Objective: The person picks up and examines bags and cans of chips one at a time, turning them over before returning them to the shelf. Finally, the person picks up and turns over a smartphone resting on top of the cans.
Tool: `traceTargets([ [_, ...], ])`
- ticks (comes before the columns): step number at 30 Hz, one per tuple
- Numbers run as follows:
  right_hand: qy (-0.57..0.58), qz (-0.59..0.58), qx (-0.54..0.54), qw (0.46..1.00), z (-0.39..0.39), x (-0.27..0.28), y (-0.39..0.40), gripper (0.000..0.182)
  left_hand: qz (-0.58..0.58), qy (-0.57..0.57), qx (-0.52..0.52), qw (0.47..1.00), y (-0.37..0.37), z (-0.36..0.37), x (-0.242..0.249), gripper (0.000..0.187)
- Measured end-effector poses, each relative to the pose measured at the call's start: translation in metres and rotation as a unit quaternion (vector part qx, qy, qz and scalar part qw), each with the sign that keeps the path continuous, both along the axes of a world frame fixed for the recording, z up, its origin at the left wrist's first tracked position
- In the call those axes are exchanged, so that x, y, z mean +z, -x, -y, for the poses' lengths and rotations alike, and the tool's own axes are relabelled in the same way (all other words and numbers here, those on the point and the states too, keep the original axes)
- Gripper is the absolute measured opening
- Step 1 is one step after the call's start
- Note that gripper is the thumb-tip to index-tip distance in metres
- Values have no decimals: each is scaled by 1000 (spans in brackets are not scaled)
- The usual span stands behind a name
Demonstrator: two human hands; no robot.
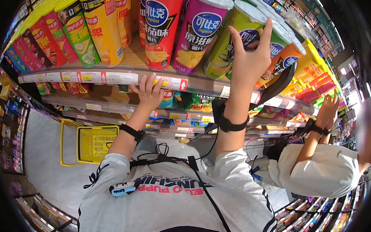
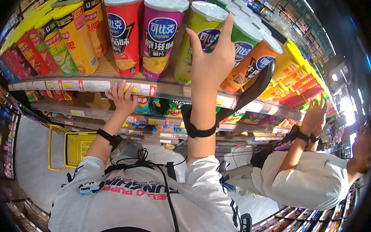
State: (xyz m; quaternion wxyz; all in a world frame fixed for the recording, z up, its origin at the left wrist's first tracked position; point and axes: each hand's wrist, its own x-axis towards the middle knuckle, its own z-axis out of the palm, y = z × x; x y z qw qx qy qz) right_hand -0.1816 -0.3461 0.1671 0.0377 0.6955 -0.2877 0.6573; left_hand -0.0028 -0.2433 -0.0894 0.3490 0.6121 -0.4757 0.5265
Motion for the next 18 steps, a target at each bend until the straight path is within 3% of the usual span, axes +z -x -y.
traceTargets([
  [8, -59, -30, -17, 998, -8, 2, 2, 82, -18, -17, 1, 1000, 3, -4, 1, 57],
  [11, 0, -25, -36, 999, -3, -2, 0, 82, -19, -20, -1, 1000, 3, -5, 1, 58],
  [18, 10, -11, -21, 1000, -2, -5, -4, 79, -17, -15, -12, 1000, 4, -5, 4, 58],
])
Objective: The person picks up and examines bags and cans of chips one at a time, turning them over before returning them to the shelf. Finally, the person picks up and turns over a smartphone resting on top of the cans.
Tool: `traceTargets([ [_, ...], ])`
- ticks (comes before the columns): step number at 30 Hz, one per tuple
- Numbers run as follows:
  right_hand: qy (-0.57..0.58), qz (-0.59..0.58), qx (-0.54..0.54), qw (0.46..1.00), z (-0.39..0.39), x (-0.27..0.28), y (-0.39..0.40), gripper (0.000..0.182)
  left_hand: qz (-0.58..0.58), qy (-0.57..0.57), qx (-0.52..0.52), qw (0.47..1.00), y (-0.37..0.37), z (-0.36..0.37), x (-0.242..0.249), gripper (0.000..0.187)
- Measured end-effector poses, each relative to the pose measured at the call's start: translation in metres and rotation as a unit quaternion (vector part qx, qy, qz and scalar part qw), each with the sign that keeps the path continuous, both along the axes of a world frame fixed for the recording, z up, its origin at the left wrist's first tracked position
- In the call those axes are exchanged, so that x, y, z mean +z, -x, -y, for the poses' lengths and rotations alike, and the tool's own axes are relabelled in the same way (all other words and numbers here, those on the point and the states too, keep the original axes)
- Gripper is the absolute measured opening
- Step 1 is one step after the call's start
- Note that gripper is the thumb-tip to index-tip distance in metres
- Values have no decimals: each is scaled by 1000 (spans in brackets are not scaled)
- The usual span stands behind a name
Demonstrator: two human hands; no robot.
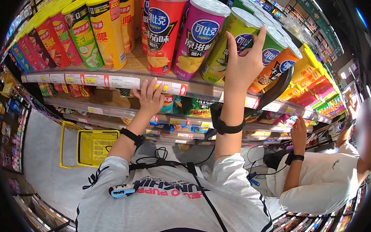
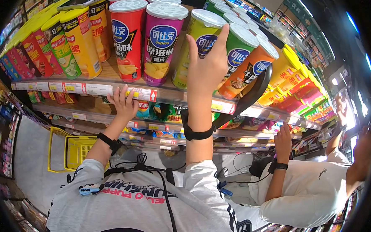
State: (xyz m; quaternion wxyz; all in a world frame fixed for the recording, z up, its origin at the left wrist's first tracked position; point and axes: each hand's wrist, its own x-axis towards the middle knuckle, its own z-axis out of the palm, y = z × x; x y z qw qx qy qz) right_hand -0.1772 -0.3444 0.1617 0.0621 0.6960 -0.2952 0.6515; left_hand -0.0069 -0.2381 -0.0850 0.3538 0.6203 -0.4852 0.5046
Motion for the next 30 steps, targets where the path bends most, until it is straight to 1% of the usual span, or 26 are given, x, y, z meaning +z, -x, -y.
traceTargets([
  [5, 18, 8, -9, 1000, -1, -1, 0, 78, 2, 2, -1, 1000, 0, 0, 0, 59],
  [8, 9, 20, -1, 1000, 0, -4, 0, 73, 4, 2, 4, 1000, 0, 0, 2, 59],
  [11, -59, 17, 24, 998, -6, -6, 0, 67, 5, 3, 4, 1000, 1, 0, 1, 60],
  [12, -21, 33, 21, 999, -5, -8, -1, 61, 9, 4, 5, 1000, 0, 1, 2, 60],
  [15, -30, 84, 79, 993, -11, -8, 3, 59, 16, 9, 9, 1000, -2, 2, 1, 58],
  [16, 13, 108, 99, 989, -10, -8, 6, 56, 17, 10, 9, 1000, -2, 2, 0, 58],
  [17, 32, 99, 83, 991, -7, -9, 15, 55, 18, 10, 11, 1000, -3, 2, 0, 58],
  [18, 114, 71, -6, 991, 1, -5, 28, 55, 19, 11, 9, 1000, -3, 2, 1, 58],
  [19, 194, 41, -95, 976, 11, 0, 42, 55, 18, 11, 7, 1000, -2, 2, 2, 58],
  [22, 181, 23, -189, 965, 37, 13, 58, 57, 17, 10, 10, 1000, -2, 2, 1, 57],
  [25, 120, -58, -177, 975, 36, 10, 62, 60, 19, 12, 9, 1000, -4, 2, -2, 56],
  [26, 107, -58, -166, 978, 30, 8, 62, 65, 21, 14, 9, 1000, -4, 4, -2, 55],
  [29, 43, 25, 21, 999, 11, 1, 61, 73, 20, 15, 5, 1000, -4, 3, -1, 55],
  [30, 15, 35, 44, 998, 6, -3, 62, 78, 20, 14, 7, 1000, -4, 3, 0, 55],
])
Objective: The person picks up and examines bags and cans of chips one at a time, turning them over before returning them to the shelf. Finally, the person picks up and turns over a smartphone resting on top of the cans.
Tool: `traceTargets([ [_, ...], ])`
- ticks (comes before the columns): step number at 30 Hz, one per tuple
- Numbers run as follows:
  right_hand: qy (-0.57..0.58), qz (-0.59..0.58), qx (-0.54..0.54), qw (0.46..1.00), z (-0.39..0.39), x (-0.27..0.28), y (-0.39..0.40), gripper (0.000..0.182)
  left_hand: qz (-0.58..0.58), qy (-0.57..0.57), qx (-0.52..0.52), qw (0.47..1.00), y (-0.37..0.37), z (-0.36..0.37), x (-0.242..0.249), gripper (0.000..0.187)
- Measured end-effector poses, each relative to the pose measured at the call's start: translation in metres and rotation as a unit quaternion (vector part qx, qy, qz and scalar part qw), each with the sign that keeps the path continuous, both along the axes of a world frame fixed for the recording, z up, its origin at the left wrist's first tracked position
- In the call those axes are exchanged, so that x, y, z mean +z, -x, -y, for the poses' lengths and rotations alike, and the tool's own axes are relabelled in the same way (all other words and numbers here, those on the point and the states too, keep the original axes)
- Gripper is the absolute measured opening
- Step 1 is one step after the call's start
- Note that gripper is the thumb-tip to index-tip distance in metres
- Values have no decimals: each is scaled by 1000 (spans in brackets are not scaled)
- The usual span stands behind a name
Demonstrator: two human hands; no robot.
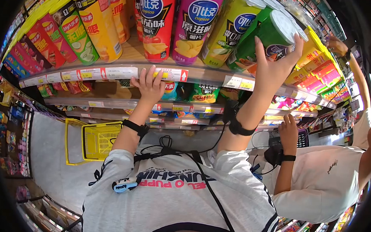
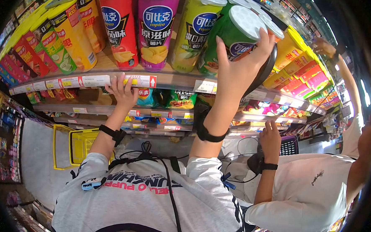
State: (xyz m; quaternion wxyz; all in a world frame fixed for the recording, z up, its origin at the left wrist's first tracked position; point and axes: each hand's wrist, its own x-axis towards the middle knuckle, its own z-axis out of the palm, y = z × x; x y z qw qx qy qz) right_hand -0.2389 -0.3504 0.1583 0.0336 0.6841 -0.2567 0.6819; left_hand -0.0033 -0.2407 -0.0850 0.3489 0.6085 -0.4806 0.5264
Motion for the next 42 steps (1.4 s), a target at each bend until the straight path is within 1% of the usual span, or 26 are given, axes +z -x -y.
traceTargets([
  [3, -83, 60, 123, 987, -14, -1, -3, 76, -7, 1, -1, 1000, 1, 0, 0, 53],
  [6, -34, 84, 106, 990, -15, 4, 8, 79, -23, 8, -11, 1000, -1, 2, -4, 49],
  [7, -12, 118, 95, 988, -22, 7, 12, 81, -23, 9, -12, 1000, -1, 2, -4, 50],
  [9, -36, 234, 121, 964, -44, 17, 21, 75, -22, 13, -12, 1000, 0, 3, -5, 51],
  [11, -52, 299, 174, 937, -40, 12, 45, 63, -17, 17, -11, 1000, -1, 4, -4, 52],
  [12, -85, 383, 181, 902, -31, 3, 52, 54, -20, 18, -13, 1000, -1, 5, -4, 53],
  [13, -109, 408, 239, 874, -19, -10, 61, 51, -23, 20, -15, 999, -2, 6, -5, 54],
  [14, -144, 414, 334, 835, -6, -23, 67, 50, -28, 21, -18, 999, 0, 6, -6, 55],
  [15, -178, 415, 425, 785, -7, -22, 64, 50, -35, 18, -27, 999, 2, 5, -6, 57],
  [18, -261, 493, 486, 673, -23, -22, 45, 48, -54, -1, -43, 998, 3, 0, -4, 64],
  [19, -261, 467, 583, 611, -15, -27, 44, 48, -54, -6, -42, 998, 3, -1, -4, 64],
  [20, -273, 462, 620, 572, -12, -28, 41, 49, -54, -11, -41, 998, 4, -2, -3, 65],
  [23, -298, 470, 664, 499, -16, -35, 30, 50, -35, -32, -32, 998, 1, -5, -1, 66],
  [25, -310, 470, 673, 479, -17, -38, 25, 51, -29, -42, -25, 998, 0, -6, -2, 65],
  [28, -313, 466, 666, 491, -22, -39, 25, 52, -33, -48, -17, 998, 1, -7, -2, 64],
  [30, -311, 462, 654, 512, -23, -37, 24, 53, -31, -50, -14, 998, 0, -7, -3, 64],
  [32, -306, 457, 632, 546, -25, -35, 24, 54, -32, -48, -17, 998, -1, -7, -3, 63],
  [34, -294, 446, 593, 602, -29, -31, 25, 56, -34, -45, -17, 998, -1, -7, -3, 63],
  [37, -245, 417, 493, 724, -40, -21, 30, 57, -40, -28, -23, 999, 1, -4, -2, 60],
  [40, -134, 378, 342, 850, -52, -8, 42, 59, -44, -5, -34, 998, 0, -1, -4, 57],
  [42, -42, 355, 248, 901, -58, -1, 55, 61, -36, -3, -30, 999, -2, 0, -6, 56],
])
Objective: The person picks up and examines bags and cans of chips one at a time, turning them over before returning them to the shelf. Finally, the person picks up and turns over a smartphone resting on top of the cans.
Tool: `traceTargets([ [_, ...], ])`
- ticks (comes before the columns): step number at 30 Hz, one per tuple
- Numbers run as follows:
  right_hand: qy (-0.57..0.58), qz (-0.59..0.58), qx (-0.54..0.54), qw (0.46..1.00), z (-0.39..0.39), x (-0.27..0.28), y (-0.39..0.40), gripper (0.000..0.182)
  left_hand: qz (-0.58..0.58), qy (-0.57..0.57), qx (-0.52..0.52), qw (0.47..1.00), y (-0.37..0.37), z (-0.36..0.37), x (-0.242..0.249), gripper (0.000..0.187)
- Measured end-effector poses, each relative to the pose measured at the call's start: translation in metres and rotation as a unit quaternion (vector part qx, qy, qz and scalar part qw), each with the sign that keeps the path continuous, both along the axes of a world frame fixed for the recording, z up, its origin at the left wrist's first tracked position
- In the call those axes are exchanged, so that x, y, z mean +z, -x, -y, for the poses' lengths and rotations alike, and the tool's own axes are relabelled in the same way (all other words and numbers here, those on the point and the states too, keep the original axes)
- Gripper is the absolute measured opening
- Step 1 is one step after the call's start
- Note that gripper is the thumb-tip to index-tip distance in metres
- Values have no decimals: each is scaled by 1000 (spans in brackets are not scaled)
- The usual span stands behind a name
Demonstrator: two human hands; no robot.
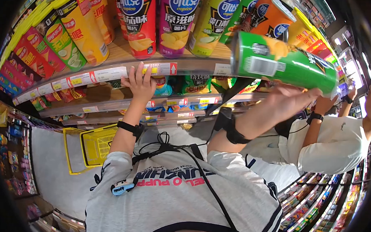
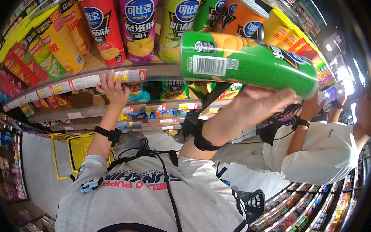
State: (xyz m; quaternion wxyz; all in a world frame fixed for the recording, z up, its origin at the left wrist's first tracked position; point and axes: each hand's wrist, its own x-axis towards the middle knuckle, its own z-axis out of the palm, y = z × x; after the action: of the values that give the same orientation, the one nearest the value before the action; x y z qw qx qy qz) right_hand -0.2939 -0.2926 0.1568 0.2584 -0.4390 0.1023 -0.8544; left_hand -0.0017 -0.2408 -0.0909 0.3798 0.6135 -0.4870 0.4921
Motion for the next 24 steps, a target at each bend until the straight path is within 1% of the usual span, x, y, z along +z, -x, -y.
traceTargets([
  [3, 69, 12, -79, 994, 1, 9, 9, 66, 5, 7, 13, 1000, 1, 2, 0, 53],
  [6, 39, -12, -172, 984, 8, 18, -11, 71, -1, 9, 8, 1000, 3, 2, 2, 51],
  [7, 29, -42, -179, 983, 18, 17, -12, 75, -1, 9, 5, 1000, 3, 2, 1, 51],
  [9, 43, -101, -162, 981, 30, 19, -20, 75, 2, 12, 2, 1000, 1, 2, 1, 51],
  [11, 52, -118, -114, 985, 35, 22, -34, 77, 3, 7, 6, 1000, 0, 2, 0, 52],
  [13, 48, -160, -110, 980, 46, 17, -40, 82, 2, 2, 10, 1000, 1, 2, -1, 52],
  [16, 47, -214, -146, 965, 56, 13, -47, 77, 0, -1, 12, 1000, 0, 1, -2, 52],
  [19, 13, -248, -185, 951, 65, 9, -51, 75, 0, 2, 12, 1000, 1, 1, -2, 52],
  [20, 12, -261, -219, 940, 69, 8, -52, 77, 2, 5, 12, 1000, 1, 2, -2, 52],
  [24, 13, -286, -248, 925, 78, 5, -54, 79, 21, -1, 19, 1000, 2, 0, 2, 57],
])
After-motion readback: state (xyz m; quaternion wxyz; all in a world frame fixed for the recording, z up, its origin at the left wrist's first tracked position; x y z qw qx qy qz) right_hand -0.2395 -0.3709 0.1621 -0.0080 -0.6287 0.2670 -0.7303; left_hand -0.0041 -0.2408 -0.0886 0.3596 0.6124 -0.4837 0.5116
